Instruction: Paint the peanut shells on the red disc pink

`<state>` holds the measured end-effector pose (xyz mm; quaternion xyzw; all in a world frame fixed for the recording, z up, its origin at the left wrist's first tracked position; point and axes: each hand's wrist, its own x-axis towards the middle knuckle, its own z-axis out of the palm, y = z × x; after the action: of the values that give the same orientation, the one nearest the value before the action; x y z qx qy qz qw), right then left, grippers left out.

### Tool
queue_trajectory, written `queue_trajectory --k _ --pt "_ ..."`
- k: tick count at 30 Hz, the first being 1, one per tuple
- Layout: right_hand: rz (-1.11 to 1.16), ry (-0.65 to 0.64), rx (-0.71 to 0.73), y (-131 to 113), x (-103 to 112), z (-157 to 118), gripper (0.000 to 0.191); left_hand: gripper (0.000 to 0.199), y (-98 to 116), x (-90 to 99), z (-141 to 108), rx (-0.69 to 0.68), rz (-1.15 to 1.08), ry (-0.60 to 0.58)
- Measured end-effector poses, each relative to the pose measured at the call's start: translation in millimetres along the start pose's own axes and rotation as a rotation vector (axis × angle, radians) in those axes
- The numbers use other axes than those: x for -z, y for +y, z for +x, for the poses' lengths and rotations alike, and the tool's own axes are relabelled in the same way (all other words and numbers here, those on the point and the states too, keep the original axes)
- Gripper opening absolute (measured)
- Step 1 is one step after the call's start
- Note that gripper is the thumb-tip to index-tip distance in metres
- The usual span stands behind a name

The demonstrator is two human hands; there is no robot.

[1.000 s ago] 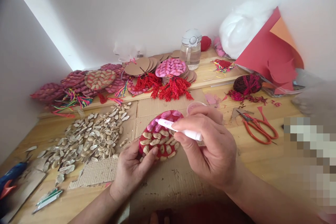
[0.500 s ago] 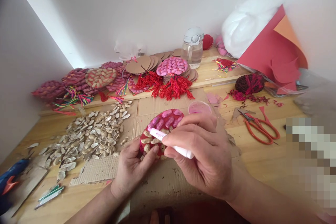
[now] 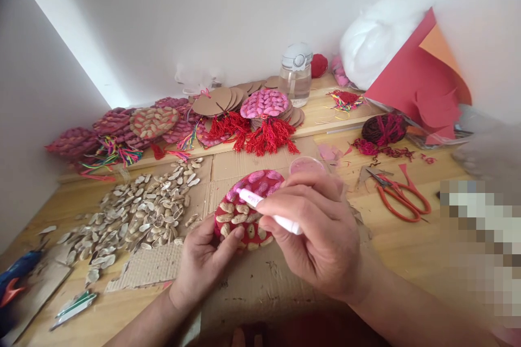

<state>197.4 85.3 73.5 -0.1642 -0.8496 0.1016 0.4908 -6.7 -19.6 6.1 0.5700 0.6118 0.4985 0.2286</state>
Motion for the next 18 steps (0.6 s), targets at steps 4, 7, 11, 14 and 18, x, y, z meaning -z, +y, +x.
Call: queue_trajectory --k 4,7,11,14,18 --pt "0.066 0.039 -0.047 5.1 -1.9 -1.9 0.026 0.022 -2.9 0.1 -1.5 0.122 -0.154 -0.044" --pt "0.059 0.044 -0.054 8.0 -5.4 -3.1 0.026 0.022 -3.2 0.1 -2.0 0.178 -0.240 -0.057" --pt "0.019 0.071 -0.108 11.0 -7.7 -4.1 0.025 0.026 -2.8 -0.5 -2.7 0.235 -0.307 -0.058" --pt "0.019 0.082 -0.108 9.7 -7.9 -2.7 0.024 0.026 -3.8 -0.6 -3.7 0.230 -0.292 -0.054" --pt "0.025 0.079 -0.077 4.7 -8.1 0.3 0.023 0.025 -4.8 -0.4 -4.2 0.206 -0.270 -0.048"
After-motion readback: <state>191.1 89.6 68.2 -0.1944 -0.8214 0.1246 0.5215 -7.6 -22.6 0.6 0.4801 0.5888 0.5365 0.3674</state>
